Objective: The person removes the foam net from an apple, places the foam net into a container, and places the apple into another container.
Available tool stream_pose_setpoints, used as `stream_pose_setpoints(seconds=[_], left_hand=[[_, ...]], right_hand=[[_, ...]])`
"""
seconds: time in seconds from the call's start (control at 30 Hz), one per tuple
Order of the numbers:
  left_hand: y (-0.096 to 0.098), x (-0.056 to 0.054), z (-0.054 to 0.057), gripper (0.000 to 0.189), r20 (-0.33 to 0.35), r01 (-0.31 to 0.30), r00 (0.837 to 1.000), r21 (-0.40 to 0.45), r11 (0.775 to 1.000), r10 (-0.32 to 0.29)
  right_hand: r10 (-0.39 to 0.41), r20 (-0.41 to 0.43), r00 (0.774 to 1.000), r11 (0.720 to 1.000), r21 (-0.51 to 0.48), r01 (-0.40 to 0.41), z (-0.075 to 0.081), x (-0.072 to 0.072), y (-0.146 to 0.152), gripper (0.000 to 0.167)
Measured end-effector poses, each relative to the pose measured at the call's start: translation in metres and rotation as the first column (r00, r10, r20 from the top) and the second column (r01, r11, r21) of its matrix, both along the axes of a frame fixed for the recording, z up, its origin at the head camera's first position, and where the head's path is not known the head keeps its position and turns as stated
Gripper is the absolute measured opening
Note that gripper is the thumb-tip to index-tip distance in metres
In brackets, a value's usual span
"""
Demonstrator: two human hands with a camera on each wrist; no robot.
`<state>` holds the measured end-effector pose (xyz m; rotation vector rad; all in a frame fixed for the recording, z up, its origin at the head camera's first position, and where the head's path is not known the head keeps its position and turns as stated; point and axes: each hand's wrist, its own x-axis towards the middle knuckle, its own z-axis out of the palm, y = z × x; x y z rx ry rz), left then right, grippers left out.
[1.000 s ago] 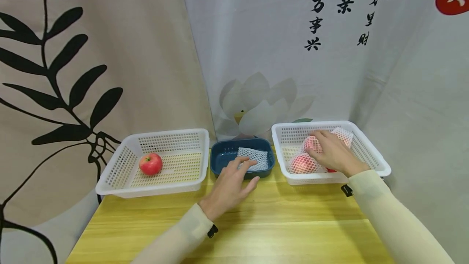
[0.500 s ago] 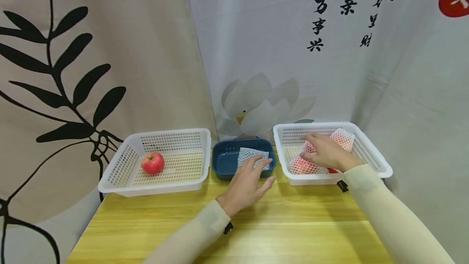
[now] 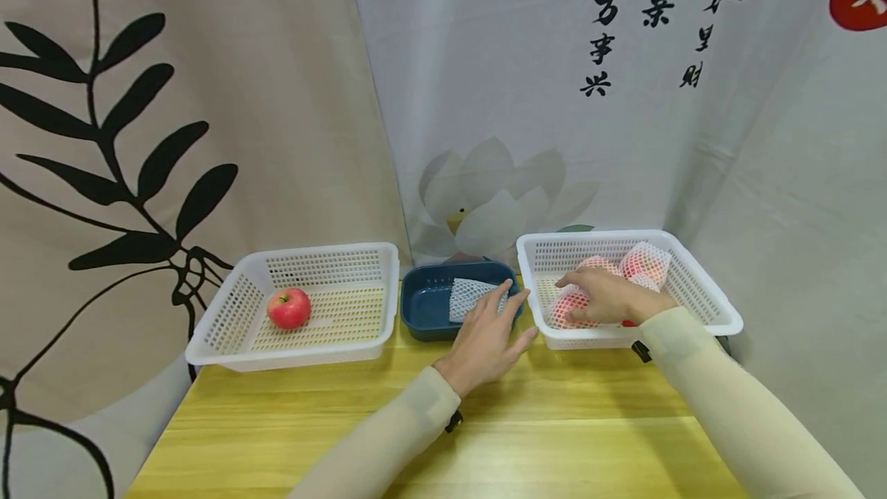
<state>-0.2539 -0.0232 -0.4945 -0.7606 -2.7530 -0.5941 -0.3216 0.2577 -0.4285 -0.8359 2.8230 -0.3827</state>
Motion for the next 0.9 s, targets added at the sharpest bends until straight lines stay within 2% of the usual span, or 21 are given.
stream_pose_setpoints(seconds=[0.17, 0.37, 0.67, 0.9], left_hand=[[0.008, -0.006, -0.004, 0.067, 0.041, -0.006, 0.999, -0.013, 1.0, 0.007], [0.015, -0.012, -0.008, 0.069, 0.097, -0.007, 0.995, 0.001, 1.0, 0.007], [0.022, -0.013, -0.009, 0.074, 0.084, -0.012, 0.996, -0.057, 0.998, 0.017], [0.022, -0.013, -0.006, 0.075, 0.071, -0.004, 0.997, -0.078, 0.997, 0.01]], right_hand=[[0.013, 0.056, 0.998, 1.0, 0.016, -0.014, -0.004, -0.003, 0.001, 0.067], [0.058, 0.061, 0.996, 0.995, 0.074, -0.063, -0.002, -0.005, 0.001, 0.066], [0.102, 0.075, 0.992, 0.979, 0.171, -0.113, 0.001, -0.006, -0.007, 0.064], [0.06, 0.102, 0.993, 0.974, 0.21, -0.08, -0.006, -0.011, -0.013, 0.065]])
